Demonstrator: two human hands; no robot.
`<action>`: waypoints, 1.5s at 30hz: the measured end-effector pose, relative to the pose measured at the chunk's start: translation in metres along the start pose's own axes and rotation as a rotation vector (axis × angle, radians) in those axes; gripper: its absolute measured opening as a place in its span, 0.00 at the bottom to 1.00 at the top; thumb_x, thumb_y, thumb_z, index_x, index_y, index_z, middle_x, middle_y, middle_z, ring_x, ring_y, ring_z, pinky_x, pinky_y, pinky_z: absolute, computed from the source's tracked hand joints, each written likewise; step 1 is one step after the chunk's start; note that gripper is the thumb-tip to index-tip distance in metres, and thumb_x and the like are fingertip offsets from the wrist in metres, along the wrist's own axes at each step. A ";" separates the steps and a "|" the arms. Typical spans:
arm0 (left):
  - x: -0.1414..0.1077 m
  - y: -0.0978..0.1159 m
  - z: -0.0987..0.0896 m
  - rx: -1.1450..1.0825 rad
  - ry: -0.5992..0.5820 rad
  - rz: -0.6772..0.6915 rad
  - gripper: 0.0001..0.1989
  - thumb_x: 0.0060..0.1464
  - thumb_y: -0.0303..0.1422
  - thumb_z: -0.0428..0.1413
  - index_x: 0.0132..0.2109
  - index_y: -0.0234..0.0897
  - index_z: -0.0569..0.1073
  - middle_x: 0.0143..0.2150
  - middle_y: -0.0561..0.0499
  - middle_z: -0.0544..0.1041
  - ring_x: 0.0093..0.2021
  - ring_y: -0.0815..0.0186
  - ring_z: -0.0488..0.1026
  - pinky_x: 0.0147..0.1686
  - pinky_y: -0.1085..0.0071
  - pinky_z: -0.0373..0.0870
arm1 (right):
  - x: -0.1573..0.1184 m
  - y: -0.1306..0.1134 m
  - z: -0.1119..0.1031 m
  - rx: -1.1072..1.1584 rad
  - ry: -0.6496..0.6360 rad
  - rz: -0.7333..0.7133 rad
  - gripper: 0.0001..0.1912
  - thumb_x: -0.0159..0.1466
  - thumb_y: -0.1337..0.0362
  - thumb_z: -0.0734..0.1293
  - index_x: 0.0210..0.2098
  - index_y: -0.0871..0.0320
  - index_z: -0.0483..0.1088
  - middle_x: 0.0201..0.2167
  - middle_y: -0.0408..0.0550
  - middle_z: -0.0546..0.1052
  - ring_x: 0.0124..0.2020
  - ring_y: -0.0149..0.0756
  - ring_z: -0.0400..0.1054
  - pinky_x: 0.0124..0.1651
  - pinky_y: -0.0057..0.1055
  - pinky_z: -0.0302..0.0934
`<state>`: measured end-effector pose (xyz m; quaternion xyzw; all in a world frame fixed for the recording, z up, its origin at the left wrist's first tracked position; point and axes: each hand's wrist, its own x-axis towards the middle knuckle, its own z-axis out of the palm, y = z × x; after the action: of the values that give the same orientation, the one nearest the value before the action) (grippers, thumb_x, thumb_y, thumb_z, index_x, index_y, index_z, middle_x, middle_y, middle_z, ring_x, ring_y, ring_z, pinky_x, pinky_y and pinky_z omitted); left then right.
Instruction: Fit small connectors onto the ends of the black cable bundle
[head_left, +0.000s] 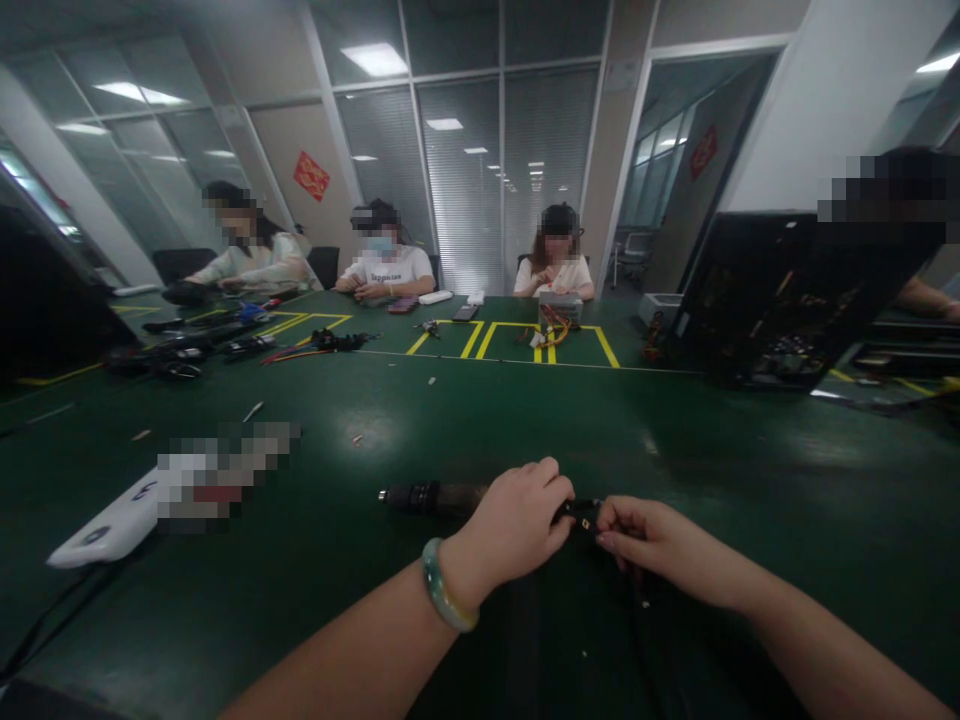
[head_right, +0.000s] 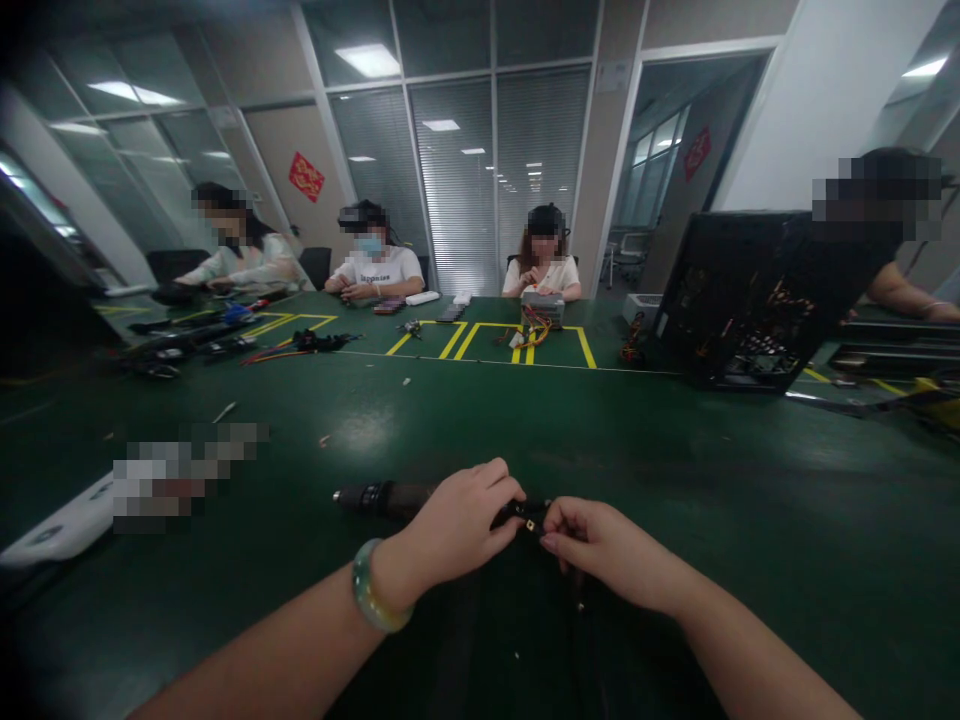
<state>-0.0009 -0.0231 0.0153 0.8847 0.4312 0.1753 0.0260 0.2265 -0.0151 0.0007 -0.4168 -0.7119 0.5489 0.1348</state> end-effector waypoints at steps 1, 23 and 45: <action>0.000 0.001 0.001 -0.014 -0.008 -0.015 0.07 0.57 0.34 0.56 0.42 0.40 0.68 0.42 0.51 0.67 0.40 0.62 0.68 0.37 0.66 0.66 | 0.001 0.002 -0.001 0.050 -0.040 0.001 0.14 0.65 0.52 0.64 0.37 0.58 0.66 0.27 0.41 0.71 0.27 0.30 0.66 0.29 0.24 0.62; -0.002 0.004 0.008 -0.127 -0.006 -0.022 0.06 0.56 0.31 0.57 0.42 0.39 0.71 0.40 0.52 0.75 0.41 0.62 0.72 0.44 0.63 0.67 | 0.003 -0.006 0.010 -0.299 0.353 -0.027 0.07 0.65 0.61 0.62 0.33 0.56 0.68 0.26 0.40 0.74 0.27 0.31 0.68 0.27 0.23 0.56; -0.002 0.012 0.015 -0.067 -0.032 0.018 0.03 0.58 0.30 0.57 0.41 0.40 0.72 0.39 0.53 0.74 0.42 0.62 0.69 0.43 0.65 0.65 | 0.006 0.001 0.009 -0.176 0.273 0.049 0.07 0.62 0.60 0.65 0.31 0.57 0.69 0.24 0.40 0.73 0.25 0.30 0.66 0.25 0.22 0.56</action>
<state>0.0117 -0.0306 0.0026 0.8898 0.4167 0.1758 0.0607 0.2178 -0.0170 -0.0052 -0.5147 -0.7222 0.4257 0.1797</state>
